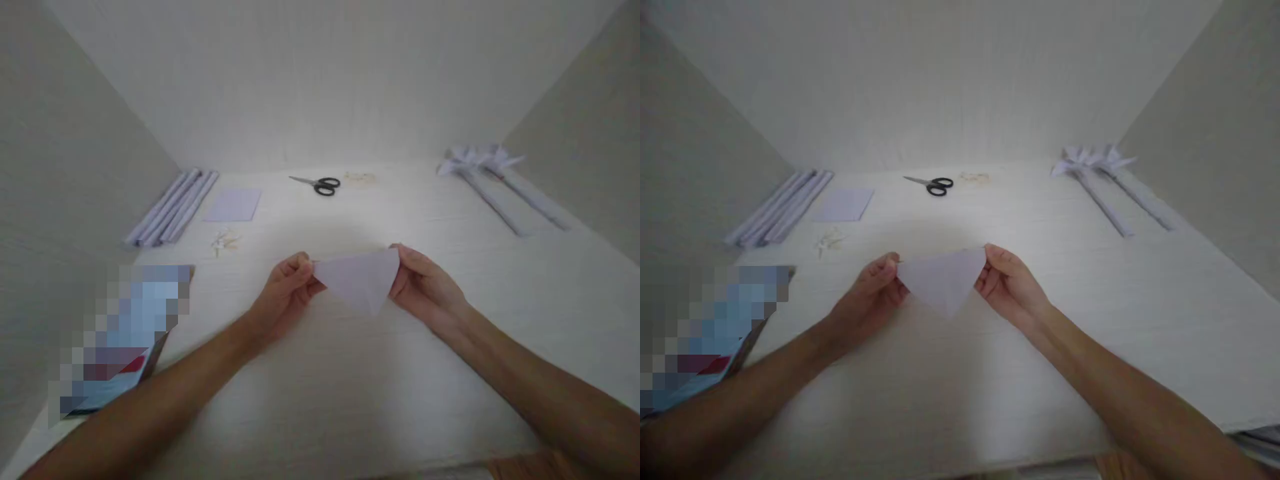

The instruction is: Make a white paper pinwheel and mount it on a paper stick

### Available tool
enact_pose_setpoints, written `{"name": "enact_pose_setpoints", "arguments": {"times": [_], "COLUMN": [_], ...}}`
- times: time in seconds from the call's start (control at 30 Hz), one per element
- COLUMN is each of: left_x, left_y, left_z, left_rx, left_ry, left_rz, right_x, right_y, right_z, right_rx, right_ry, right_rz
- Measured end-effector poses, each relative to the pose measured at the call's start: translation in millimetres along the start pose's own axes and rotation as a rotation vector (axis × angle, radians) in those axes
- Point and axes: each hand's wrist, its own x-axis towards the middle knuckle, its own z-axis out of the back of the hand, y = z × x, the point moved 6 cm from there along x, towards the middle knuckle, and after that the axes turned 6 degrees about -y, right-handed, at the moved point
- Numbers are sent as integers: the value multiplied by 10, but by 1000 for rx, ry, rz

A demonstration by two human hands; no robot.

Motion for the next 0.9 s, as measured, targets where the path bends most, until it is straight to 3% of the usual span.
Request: {"name": "enact_pose_setpoints", "arguments": {"times": [0.17,0.43,0.57,0.7,0.9], "left_x": [20,69,47,26,7], "left_y": [19,16,45,95,140], "left_z": [35,108,46,8,-18], "left_rx": [1,289,557,796,976], "left_ry": [-46,-58,-4,66,142], "left_rz": [28,27,41,111,159], "right_x": [26,108,121,118,97], "right_y": [1,181,226,211,112], "right_z": [-14,149,190,186,147], "right_rx": [-15,-206,-286,-354,-502], "right_ry": [-3,-179,-242,-213,-123], "right_rz": [37,319,387,377,347]}}
